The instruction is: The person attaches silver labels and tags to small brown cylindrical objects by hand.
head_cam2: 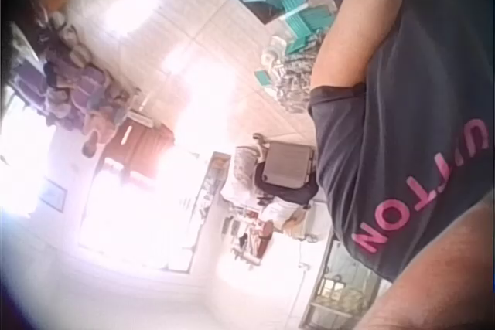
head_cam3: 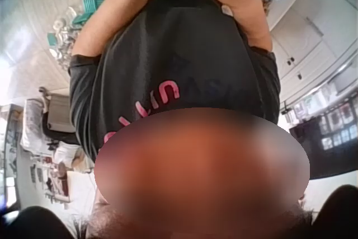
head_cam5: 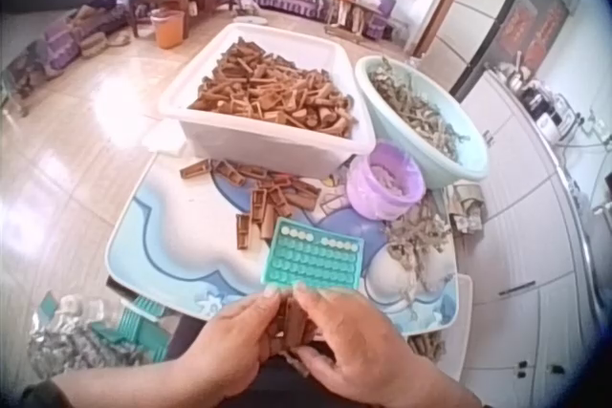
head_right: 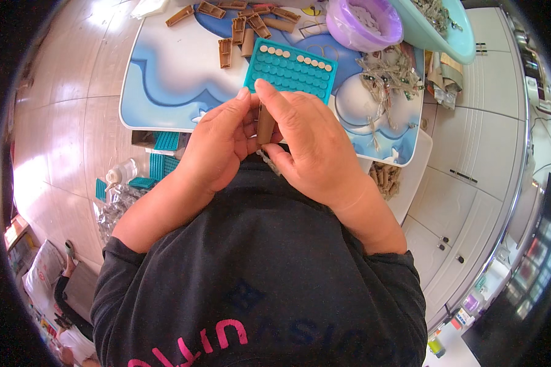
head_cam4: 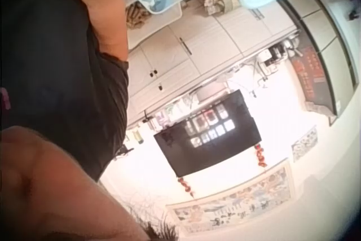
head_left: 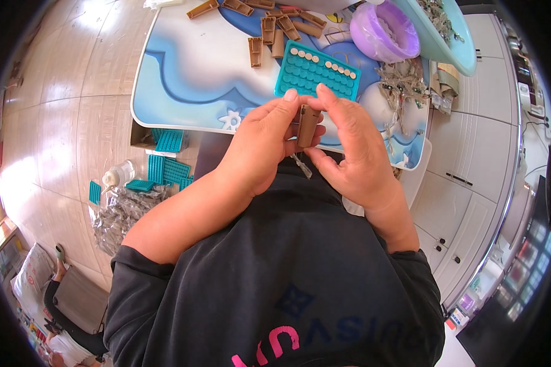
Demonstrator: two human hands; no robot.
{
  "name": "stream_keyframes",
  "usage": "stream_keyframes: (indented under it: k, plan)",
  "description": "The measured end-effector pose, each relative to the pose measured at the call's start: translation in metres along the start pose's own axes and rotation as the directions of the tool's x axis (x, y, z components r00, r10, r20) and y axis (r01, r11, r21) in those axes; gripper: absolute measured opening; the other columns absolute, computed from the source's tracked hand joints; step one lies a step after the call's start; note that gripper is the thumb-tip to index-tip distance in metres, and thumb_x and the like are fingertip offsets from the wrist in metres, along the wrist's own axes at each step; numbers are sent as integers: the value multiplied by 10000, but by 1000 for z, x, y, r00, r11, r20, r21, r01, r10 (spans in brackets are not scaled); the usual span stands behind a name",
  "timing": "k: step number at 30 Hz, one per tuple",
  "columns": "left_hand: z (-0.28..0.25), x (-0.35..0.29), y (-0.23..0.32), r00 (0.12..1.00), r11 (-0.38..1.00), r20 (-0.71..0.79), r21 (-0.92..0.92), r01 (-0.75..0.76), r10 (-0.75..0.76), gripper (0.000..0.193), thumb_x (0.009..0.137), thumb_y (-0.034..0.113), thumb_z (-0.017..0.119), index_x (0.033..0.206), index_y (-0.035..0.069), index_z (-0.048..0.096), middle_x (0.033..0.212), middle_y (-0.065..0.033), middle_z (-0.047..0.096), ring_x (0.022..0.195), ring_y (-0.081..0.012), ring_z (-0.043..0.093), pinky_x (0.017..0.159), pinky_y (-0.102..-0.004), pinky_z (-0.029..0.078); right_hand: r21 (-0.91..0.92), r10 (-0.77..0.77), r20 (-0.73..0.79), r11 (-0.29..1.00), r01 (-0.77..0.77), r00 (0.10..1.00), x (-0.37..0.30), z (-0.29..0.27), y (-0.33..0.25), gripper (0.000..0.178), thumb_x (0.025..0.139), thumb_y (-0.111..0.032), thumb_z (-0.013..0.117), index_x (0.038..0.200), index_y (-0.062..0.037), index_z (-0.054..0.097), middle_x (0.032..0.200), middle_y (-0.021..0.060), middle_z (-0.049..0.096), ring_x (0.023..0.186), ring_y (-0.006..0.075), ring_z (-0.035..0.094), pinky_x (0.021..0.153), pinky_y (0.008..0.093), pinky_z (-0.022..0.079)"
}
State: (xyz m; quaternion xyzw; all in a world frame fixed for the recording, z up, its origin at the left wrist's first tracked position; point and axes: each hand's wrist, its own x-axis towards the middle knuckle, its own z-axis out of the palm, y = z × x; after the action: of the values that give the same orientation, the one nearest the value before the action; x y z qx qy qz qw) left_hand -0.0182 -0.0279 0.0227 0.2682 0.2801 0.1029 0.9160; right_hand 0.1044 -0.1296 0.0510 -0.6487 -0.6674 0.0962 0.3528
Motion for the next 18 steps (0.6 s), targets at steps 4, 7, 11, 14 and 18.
stream_keyframes:
  k: [4, 7, 11, 14, 18]
  plan:
    - [-1, 1, -1, 1000, 1000, 12, -15, -4, 4, 397, 976, 354, 397, 1095, 12, 558, 973, -84, 600, 876, -179, 605, 797, -318, 498, -15, 5, -6, 1000, -5, 1000, 0, 0, 0, 808, 600, 44, 709, 1337, -60, 395, 1090, 130, 570, 966, 314, 557, 827, 387, 454]
    - [4, 0, 3, 1000, 1000, -21, 4, 13, -13, 399, 975, 356, 401, 1098, 11, 557, 970, -84, 600, 878, -177, 601, 797, -318, 495, -17, 2, -2, 1000, -2, 1000, 1, 0, 1, 810, 595, 44, 710, 1336, -56, 397, 1090, 127, 572, 968, 312, 557, 827, 387, 453]
    - [3, 0, 1, 1000, 1000, -20, 16, -5, 6, 398, 977, 354, 389, 1094, 13, 557, 968, -84, 600, 879, -178, 598, 796, -319, 493, -11, -32, -4, 999, 32, 999, 1, 0, 2, 808, 596, 45, 710, 1334, -57, 398, 1081, 121, 572, 967, 310, 557, 825, 387, 453]
    - [3, -1, 0, 1000, 1000, 13, -9, 10, -10, 346, 960, 292, 457, 1130, 4, 547, 958, -68, 597, 872, -154, 585, 786, -297, 482, -14, -21, -14, 1000, 21, 1000, -1, 0, 2, 806, 599, 46, 710, 1334, -57, 395, 1060, 118, 574, 962, 305, 559, 825, 385, 453]
    - [3, 1, -7, 997, 984, 34, 159, -80, 76, 364, 867, 98, 601, 1200, -20, 514, 944, -37, 585, 859, -113, 560, 763, -252, 465, -5, 29, -22, 1000, -30, 999, -4, 1, 2, 801, 606, 36, 722, 1332, -57, 398, 1064, 117, 574, 958, 305, 562, 824, 381, 455]
